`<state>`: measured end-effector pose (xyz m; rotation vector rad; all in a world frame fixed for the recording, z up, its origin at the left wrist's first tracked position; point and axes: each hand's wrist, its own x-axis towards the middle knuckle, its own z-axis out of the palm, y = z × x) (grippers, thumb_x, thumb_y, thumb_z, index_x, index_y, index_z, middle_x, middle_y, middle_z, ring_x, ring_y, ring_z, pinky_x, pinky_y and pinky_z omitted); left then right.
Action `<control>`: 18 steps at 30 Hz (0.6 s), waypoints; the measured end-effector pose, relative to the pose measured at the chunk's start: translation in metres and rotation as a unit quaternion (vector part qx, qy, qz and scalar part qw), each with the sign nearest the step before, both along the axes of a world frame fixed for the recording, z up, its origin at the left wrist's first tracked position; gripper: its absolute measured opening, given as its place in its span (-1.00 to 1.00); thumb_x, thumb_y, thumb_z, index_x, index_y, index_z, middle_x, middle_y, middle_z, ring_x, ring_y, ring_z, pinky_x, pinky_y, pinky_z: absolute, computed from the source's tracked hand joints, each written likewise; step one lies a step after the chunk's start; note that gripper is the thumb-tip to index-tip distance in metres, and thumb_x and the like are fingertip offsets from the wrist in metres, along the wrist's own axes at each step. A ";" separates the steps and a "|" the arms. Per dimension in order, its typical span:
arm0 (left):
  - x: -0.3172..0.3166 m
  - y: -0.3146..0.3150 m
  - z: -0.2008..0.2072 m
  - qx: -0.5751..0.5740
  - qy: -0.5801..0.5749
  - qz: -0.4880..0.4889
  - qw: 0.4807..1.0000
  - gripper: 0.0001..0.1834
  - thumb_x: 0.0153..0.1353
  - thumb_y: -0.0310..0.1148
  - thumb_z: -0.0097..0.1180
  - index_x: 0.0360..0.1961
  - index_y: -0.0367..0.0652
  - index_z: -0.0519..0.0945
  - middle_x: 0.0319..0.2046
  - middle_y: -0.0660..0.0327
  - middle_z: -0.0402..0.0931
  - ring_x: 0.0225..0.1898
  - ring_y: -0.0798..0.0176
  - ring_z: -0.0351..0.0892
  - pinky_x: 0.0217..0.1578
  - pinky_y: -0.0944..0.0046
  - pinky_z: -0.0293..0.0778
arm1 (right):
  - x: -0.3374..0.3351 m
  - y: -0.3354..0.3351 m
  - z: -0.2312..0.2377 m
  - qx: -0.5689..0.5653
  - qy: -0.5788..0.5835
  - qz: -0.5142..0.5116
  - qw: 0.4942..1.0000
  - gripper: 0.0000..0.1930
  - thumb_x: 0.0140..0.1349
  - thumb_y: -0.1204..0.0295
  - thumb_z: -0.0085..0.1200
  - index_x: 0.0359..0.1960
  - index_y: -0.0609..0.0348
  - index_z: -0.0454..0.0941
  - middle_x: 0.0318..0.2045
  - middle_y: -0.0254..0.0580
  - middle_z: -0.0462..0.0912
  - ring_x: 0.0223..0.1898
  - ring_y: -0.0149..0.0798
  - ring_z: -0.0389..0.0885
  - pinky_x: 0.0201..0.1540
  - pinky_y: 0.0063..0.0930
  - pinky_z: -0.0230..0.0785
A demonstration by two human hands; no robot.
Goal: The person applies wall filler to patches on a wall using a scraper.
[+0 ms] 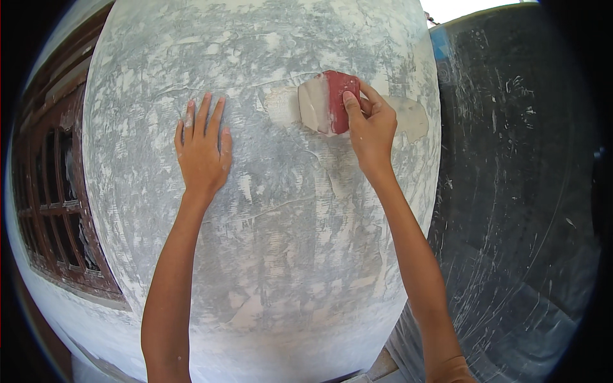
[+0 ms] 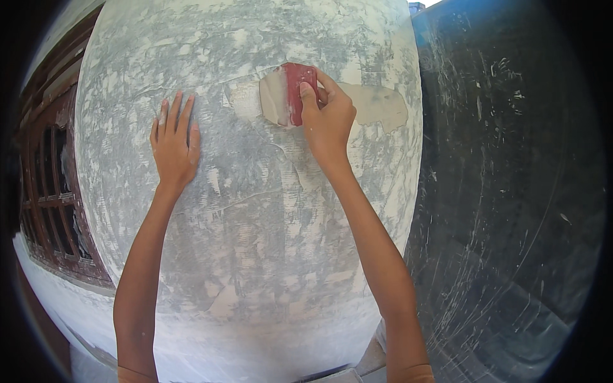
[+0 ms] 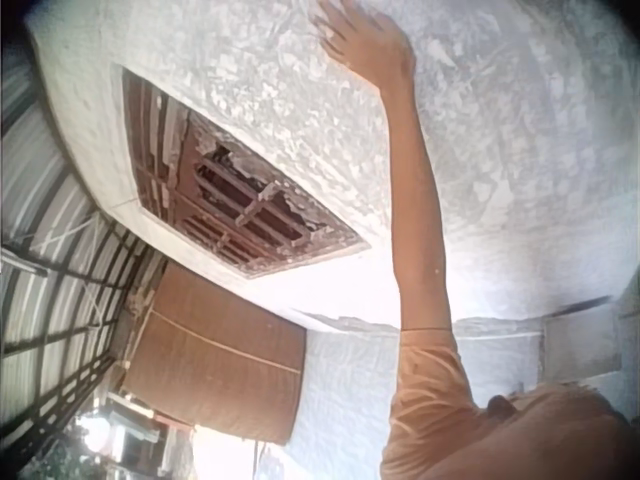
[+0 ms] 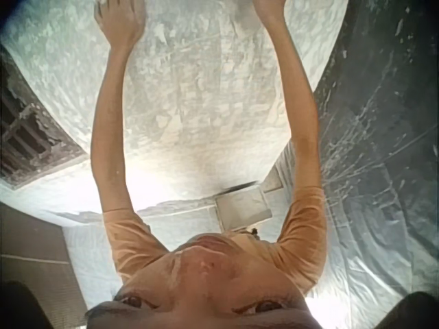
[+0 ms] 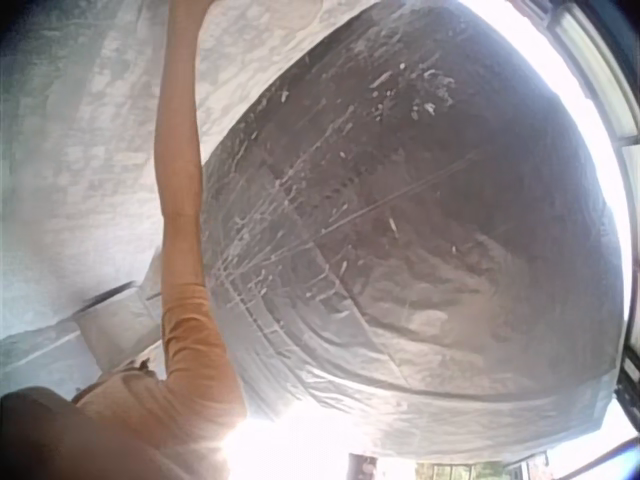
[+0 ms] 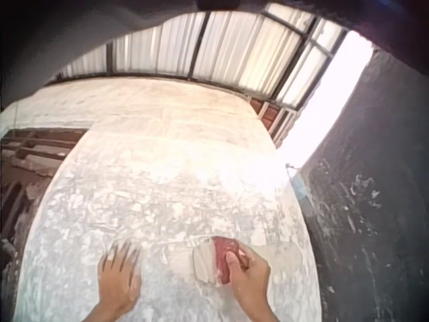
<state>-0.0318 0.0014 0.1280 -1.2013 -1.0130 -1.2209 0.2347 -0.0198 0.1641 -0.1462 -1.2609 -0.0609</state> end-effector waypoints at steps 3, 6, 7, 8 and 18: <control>0.002 0.001 -0.001 -0.003 0.005 -0.004 1.000 -0.46 0.40 -0.16 -0.26 0.40 0.15 0.28 0.45 0.28 0.11 0.50 0.08 -0.07 0.43 -0.09 -0.22 | 0.000 0.009 0.019 -0.107 -0.002 -0.023 0.994 -0.63 0.28 0.48 0.12 0.11 0.38 0.54 -0.30 0.01 0.74 -0.35 -0.39 0.66 -0.24 -0.50 0.49; 0.002 0.002 -0.002 -0.004 0.005 -0.006 1.000 -0.46 0.40 -0.16 -0.25 0.40 0.16 0.28 0.44 0.27 0.12 0.49 0.09 -0.06 0.43 -0.08 -0.21 | -0.005 0.023 0.024 -0.092 -0.003 -0.031 0.995 -0.62 0.26 0.48 0.13 0.10 0.36 0.55 -0.34 -0.01 0.75 -0.36 -0.40 0.65 -0.23 -0.50 0.48; 0.001 0.001 -0.003 -0.003 0.005 -0.008 1.000 -0.46 0.40 -0.16 -0.25 0.40 0.16 0.28 0.44 0.27 0.13 0.49 0.09 -0.06 0.43 -0.08 -0.20 | -0.004 0.025 0.026 -0.092 0.000 -0.039 0.995 -0.62 0.26 0.49 0.12 0.10 0.37 0.55 -0.32 0.00 0.75 -0.36 -0.39 0.66 -0.22 -0.49 0.48; 0.001 0.001 -0.003 -0.004 0.006 -0.008 1.000 -0.46 0.40 -0.16 -0.25 0.40 0.16 0.28 0.44 0.27 0.13 0.49 0.09 -0.06 0.43 -0.08 -0.20 | -0.001 0.026 0.026 -0.092 0.004 -0.046 0.995 -0.62 0.26 0.49 0.12 0.10 0.38 0.54 -0.30 0.01 0.75 -0.35 -0.38 0.67 -0.21 -0.47 0.49; 0.003 -0.001 -0.003 0.004 0.003 -0.014 1.000 -0.46 0.37 -0.18 -0.21 0.38 0.15 0.32 0.43 0.28 0.15 0.48 0.09 -0.03 0.42 -0.10 -0.19 | -0.024 0.024 0.022 -0.079 0.040 -0.003 0.996 -0.61 0.27 0.49 0.11 0.11 0.41 0.53 -0.18 0.08 0.72 -0.19 -0.27 0.72 -0.09 -0.45 0.50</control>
